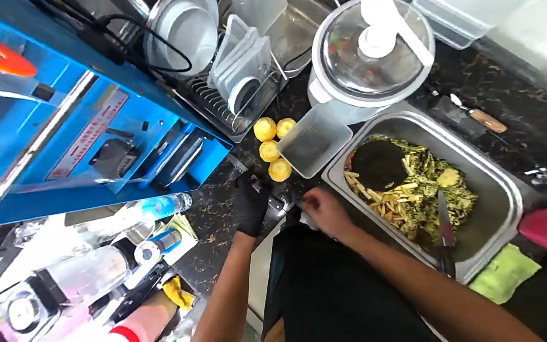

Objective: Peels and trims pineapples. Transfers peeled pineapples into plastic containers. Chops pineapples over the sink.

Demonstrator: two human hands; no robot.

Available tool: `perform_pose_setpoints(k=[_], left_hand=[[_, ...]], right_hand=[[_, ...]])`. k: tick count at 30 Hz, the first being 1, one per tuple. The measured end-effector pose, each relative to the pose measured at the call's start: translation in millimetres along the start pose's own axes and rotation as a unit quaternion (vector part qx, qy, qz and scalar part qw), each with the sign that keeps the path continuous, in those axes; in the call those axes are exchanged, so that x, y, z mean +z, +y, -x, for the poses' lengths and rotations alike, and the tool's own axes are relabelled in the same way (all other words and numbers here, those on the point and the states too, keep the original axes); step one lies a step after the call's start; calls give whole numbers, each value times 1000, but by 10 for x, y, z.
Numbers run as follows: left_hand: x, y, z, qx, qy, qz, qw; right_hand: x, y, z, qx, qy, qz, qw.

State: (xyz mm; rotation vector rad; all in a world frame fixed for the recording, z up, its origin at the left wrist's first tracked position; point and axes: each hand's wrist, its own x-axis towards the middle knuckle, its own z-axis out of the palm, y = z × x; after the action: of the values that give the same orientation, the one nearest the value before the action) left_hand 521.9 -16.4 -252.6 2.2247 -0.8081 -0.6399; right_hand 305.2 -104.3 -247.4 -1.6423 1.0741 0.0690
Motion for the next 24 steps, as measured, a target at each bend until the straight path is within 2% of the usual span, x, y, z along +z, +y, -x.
perform_pose_setpoints(k=[2, 3, 6, 8, 10, 11, 13, 15, 18, 22, 24], left_hand=[[-53, -75, 34, -24, 25, 52, 998], [-60, -108, 53, -24, 35, 76, 996], [-113, -182, 97, -27, 55, 86, 994], [-200, -240, 94, -63, 49, 23, 997], [-261, -343, 53, -141, 11, -7, 990], [-265, -426, 28, -178, -20, 19, 984], [-261, -454, 24, -234, -93, 150, 956], [-209, -345, 33, -238, -132, 282, 920], [-181, 3, -25, -194, -137, 358, 903], [-218, 642, -92, -177, -63, 418, 889], [-235, 822, -140, -179, -22, 441, 879]], right_hand=[[356, -154, -223, -89, -33, 120, 988], [497, -235, -351, -108, -35, 168, 979], [783, -453, -612, -70, -49, 253, 964], [793, -539, -584, -12, -65, 239, 969], [597, -558, -395, 33, -110, 174, 978], [450, -557, -259, 41, -139, 133, 980], [87, -569, 61, 36, -186, 89, 978], [-252, -604, 386, 18, -198, 120, 973], [-684, -742, 742, -15, -156, 181, 971], [-1090, -978, 1012, -114, -32, 282, 952], [-1225, -1121, 1062, -143, 10, 320, 936]])
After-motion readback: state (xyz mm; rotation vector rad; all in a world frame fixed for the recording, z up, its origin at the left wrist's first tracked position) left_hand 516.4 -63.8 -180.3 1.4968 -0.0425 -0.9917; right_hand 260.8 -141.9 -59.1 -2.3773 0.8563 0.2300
